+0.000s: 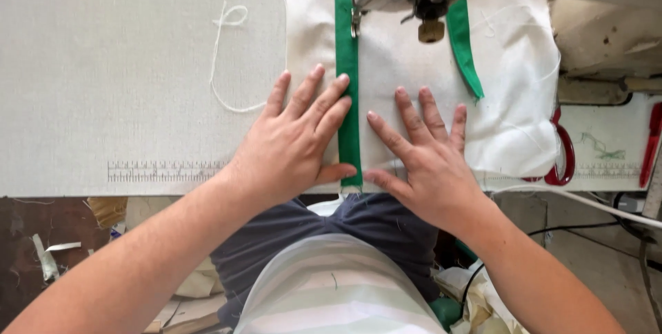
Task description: Sewing green fabric straps onto white fabric bags using an industrial sewing machine, including marking positions and trimming threads.
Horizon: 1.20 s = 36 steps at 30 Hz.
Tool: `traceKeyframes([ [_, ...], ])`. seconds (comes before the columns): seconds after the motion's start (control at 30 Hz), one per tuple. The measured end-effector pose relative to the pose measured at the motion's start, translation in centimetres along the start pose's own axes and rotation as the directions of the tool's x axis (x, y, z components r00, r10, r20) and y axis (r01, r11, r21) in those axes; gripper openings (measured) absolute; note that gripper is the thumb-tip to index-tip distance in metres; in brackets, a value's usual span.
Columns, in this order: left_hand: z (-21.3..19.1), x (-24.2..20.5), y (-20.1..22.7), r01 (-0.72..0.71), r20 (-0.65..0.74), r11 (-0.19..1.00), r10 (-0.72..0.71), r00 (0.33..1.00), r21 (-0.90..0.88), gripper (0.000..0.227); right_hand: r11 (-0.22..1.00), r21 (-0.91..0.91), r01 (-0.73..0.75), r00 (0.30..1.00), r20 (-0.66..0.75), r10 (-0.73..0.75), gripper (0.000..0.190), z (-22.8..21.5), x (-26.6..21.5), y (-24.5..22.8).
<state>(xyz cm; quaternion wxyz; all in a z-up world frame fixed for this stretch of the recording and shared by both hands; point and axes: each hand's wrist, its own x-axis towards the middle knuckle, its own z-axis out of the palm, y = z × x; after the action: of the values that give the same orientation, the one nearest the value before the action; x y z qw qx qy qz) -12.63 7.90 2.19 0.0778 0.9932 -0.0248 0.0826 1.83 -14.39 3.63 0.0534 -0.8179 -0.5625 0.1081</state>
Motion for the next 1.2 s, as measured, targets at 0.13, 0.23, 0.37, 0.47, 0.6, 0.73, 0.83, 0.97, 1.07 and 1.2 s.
traceKeyframes([
  [0.13,-0.1,0.0,-0.1,0.003,-0.006,1.0,-0.003,1.0,0.001,0.098,1.0,-0.014,-0.024,0.999,0.031,0.024,0.083,0.1,0.0,0.2],
  [0.23,0.0,0.2,-0.4,0.008,0.01,1.0,-0.009,1.0,0.026,0.098,1.0,-0.018,-0.023,0.999,0.029,0.024,0.084,0.0,0.3,0.4],
  [0.37,0.3,1.4,-1.6,0.016,0.042,1.0,-0.017,0.999,0.018,0.102,0.999,0.005,-0.033,0.999,0.03,0.033,0.083,-0.5,1.7,0.8],
  [0.47,0.2,2.3,-2.6,0.019,0.09,0.999,-0.021,0.996,0.026,0.103,0.999,0.016,-0.037,0.998,0.046,0.037,0.083,-0.9,2.8,1.2],
  [0.6,0.1,3.5,-4.0,0.002,0.058,1.0,-0.002,0.998,-0.006,0.102,0.998,0.032,-0.05,0.997,0.055,0.048,0.083,-1.4,4.4,1.8],
  [0.73,0.4,4.8,-5.5,0.0,0.069,1.0,0.002,0.998,-0.023,0.105,0.995,0.056,-0.08,0.995,0.065,0.076,0.08,-2.3,6.1,2.1],
  [0.83,0.1,6.1,-6.5,0.004,0.112,0.999,0.001,0.994,-0.039,0.103,0.997,0.053,-0.057,0.998,0.039,0.055,0.078,-2.7,7.3,2.6],
  [0.97,-0.1,7.3,-7.7,-0.004,0.075,0.998,0.009,0.997,-0.064,0.104,0.996,0.065,-0.059,0.998,0.022,0.058,0.078,-3.1,9.0,3.4],
  [1.07,-0.2,8.3,-8.6,0.003,0.091,0.995,0.005,0.996,-0.096,0.104,0.997,0.05,-0.061,0.996,0.075,0.057,0.08,-4.8,10.4,2.9],
  [1.2,-0.6,9.7,-9.8,0.015,0.113,0.993,-0.003,0.994,-0.114,0.104,0.915,0.122,-0.386,0.874,0.365,0.32,0.083,-7.0,12.1,2.0],
])
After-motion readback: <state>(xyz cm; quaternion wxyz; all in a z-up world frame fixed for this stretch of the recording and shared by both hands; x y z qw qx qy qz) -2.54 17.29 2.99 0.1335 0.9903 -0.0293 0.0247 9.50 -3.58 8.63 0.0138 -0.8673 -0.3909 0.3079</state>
